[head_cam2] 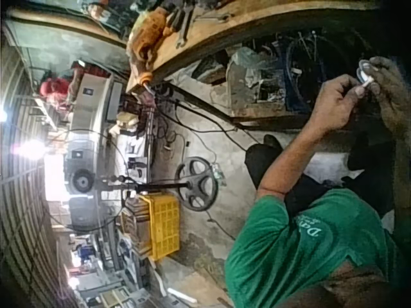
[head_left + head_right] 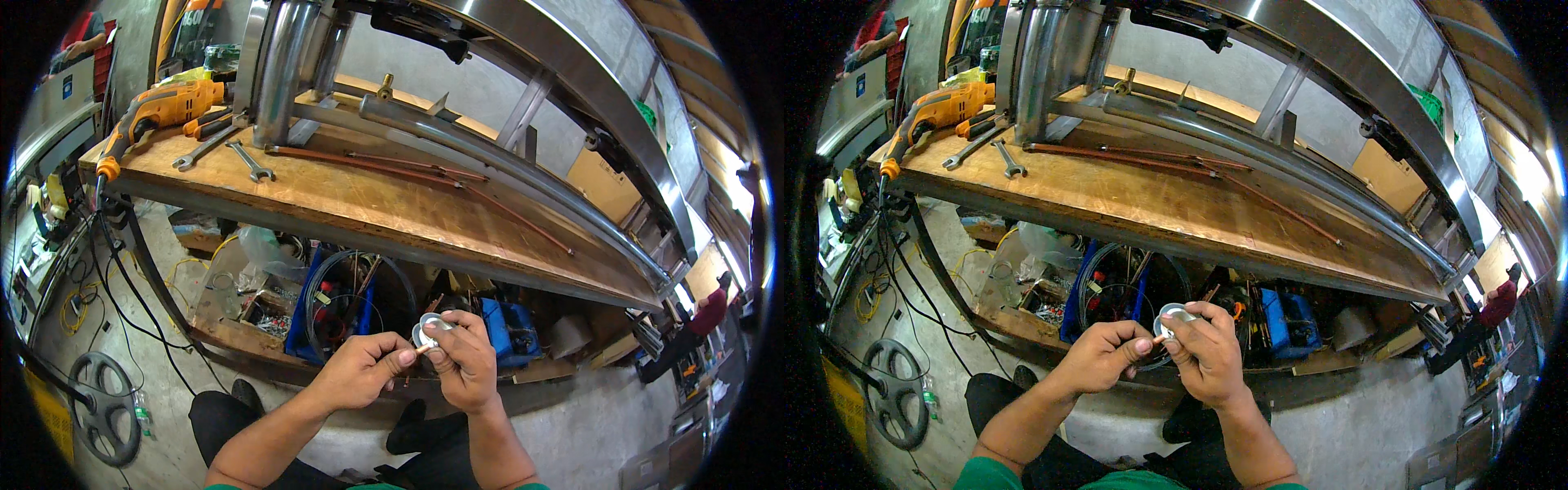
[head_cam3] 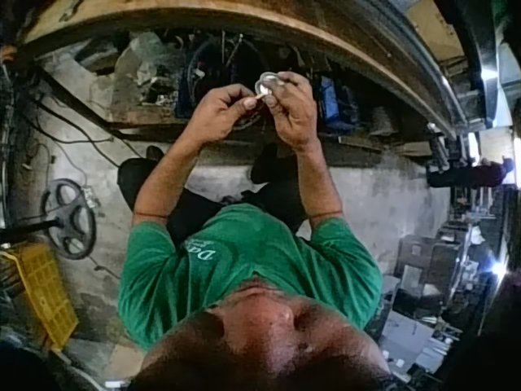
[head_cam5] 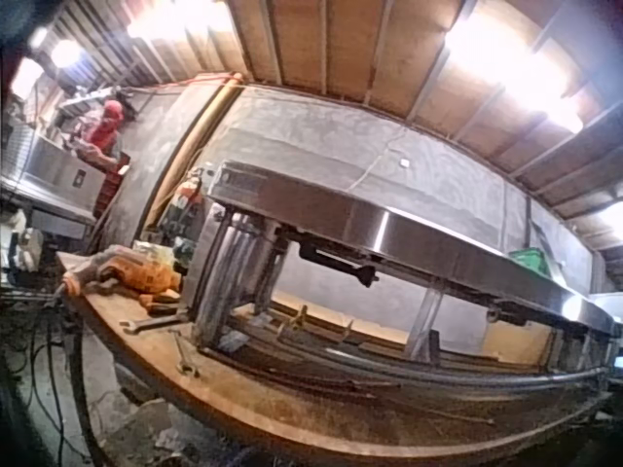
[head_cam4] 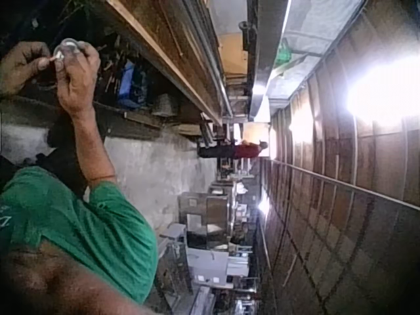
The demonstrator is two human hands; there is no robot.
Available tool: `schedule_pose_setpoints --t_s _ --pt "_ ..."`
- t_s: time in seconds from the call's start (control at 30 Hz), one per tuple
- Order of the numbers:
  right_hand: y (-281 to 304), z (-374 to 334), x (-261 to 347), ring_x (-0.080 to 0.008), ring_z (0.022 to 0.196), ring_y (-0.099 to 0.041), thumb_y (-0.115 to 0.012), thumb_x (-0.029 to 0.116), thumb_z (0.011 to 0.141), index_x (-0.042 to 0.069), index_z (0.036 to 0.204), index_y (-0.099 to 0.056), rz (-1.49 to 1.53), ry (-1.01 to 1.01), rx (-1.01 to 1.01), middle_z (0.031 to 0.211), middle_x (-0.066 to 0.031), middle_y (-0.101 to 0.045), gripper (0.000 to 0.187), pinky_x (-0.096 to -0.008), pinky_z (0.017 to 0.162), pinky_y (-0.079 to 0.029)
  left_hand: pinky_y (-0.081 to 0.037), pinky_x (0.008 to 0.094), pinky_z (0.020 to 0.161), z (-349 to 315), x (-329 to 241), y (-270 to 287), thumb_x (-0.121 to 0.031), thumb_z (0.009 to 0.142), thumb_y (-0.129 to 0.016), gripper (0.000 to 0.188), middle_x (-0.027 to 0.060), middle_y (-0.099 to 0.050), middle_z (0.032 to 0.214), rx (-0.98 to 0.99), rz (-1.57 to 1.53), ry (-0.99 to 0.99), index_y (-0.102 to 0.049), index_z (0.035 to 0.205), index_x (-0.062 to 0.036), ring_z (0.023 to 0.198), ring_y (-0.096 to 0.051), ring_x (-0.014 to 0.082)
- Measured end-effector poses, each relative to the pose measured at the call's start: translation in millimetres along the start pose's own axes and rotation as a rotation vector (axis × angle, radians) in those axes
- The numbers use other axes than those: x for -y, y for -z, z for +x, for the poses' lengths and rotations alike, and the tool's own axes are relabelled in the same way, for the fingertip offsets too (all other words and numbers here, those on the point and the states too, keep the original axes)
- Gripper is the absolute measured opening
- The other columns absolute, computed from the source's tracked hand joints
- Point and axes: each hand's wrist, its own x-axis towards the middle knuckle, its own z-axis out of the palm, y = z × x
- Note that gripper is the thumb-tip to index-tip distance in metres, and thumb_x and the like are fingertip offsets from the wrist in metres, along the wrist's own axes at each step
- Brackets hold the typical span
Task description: The person sits on the floor and wraps white tape around the ends of several copper pipes. They repeatedly pick up a pipe, apply tape, and place it on the workbench.
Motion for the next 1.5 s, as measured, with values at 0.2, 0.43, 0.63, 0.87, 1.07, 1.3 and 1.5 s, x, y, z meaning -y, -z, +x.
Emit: schedule_pose_setpoints --t_s 0.2,0.43,0.63,0.87,1.07,1.3,1.5 --pt "0.0 1.0 -6.2 -0.0318 0.101 -0.059 -0.069 0.014 0.087 0.004 0.110 -0.070 0.028 -0.004 -0.010 0.096 -0.0105 -0.071 0.026 -0.0402 0.092 -0.045 -0.043 0.0201 0.051 5.6 -2.1 1.1 -0.027 0.095 -0.066 0.024 -0.0014 -0.059 0.073 0.081 -0.160 0.051 -0.061 0.095 -0.0043 0.062 -0.056 0.0042" --pt "-3.4 3.2 -3.2 -0.0317 0.101 -0.059 -0.069 0.017 0.088 0.002 0.109 -0.071 0.046 -0.031 -0.017 0.092 -0.0111 -0.071 0.026 -0.0405 0.093 -0.045 -0.047 0.0208 0.059 7.8 6.7 0.0 -0.021 0.093 -0.069 0.020 -0.0008 -0.060 0.075 -0.036 -0.088 -0.090 -0.061 0.098 -0.0031 0.067 -0.056 0.0045" --pt "-7.0 1.0 -5.7 -0.0307 0.094 -0.062 -0.067 0.016 0.090 0.000 0.107 -0.070 0.056 -0.063 -0.043 0.089 -0.0113 -0.071 0.024 -0.0407 0.095 -0.045 -0.045 0.0221 0.057 7.7 4.7 -3.8 -0.028 0.098 -0.061 0.027 0.0010 -0.064 0.076 -0.104 0.104 -0.121 -0.063 0.092 -0.0020 0.062 -0.055 0.0053" --pt "-5.2 -1.4 -8.2 -0.0311 0.103 -0.059 -0.067 0.013 0.088 0.004 0.111 -0.070 0.174 -0.068 -0.019 0.101 -0.0094 -0.071 0.024 -0.0381 0.094 -0.046 -0.042 0.0196 0.052 9.9 4.4 1.8 -0.032 0.100 -0.057 0.029 0.0000 -0.060 0.073 0.157 -0.299 0.093 -0.060 0.093 -0.0047 0.057 -0.052 0.0050" --pt "-5.3 -0.1 -6.9 -0.0299 0.102 -0.060 -0.068 0.012 0.088 0.004 0.110 -0.070 0.169 -0.091 -0.028 0.102 -0.0092 -0.072 0.023 -0.0381 0.094 -0.046 -0.046 0.0209 0.057 10.5 7.1 -3.3 -0.019 0.092 -0.070 0.019 0.0015 -0.062 0.080 0.016 -0.268 0.002 -0.058 0.092 -0.0035 0.064 -0.055 0.0060" --pt "-8.9 -0.9 -10.5 -0.0305 0.101 -0.061 -0.068 0.011 0.087 0.004 0.107 -0.070 0.106 -0.106 -0.038 0.102 -0.0093 -0.072 0.022 -0.0382 0.093 -0.047 -0.046 0.0229 0.060 16.0 21.0 -2.1 -0.023 0.095 -0.066 0.022 0.0004 -0.063 0.078 -0.080 -0.070 -0.067 -0.061 0.094 -0.0019 0.064 -0.054 0.0055" --pt "-10.9 -0.2 -14.8 -0.0302 0.101 -0.061 -0.068 0.011 0.087 0.004 0.108 -0.070 0.120 -0.093 -0.030 0.099 -0.0088 -0.072 0.022 -0.0381 0.091 -0.047 -0.042 0.0208 0.054 14.3 13.9 3.9 -0.030 0.099 -0.059 0.027 -0.0003 -0.061 0.076 0.068 -0.252 0.107 -0.061 0.093 -0.0044 0.059 -0.053 0.0051"
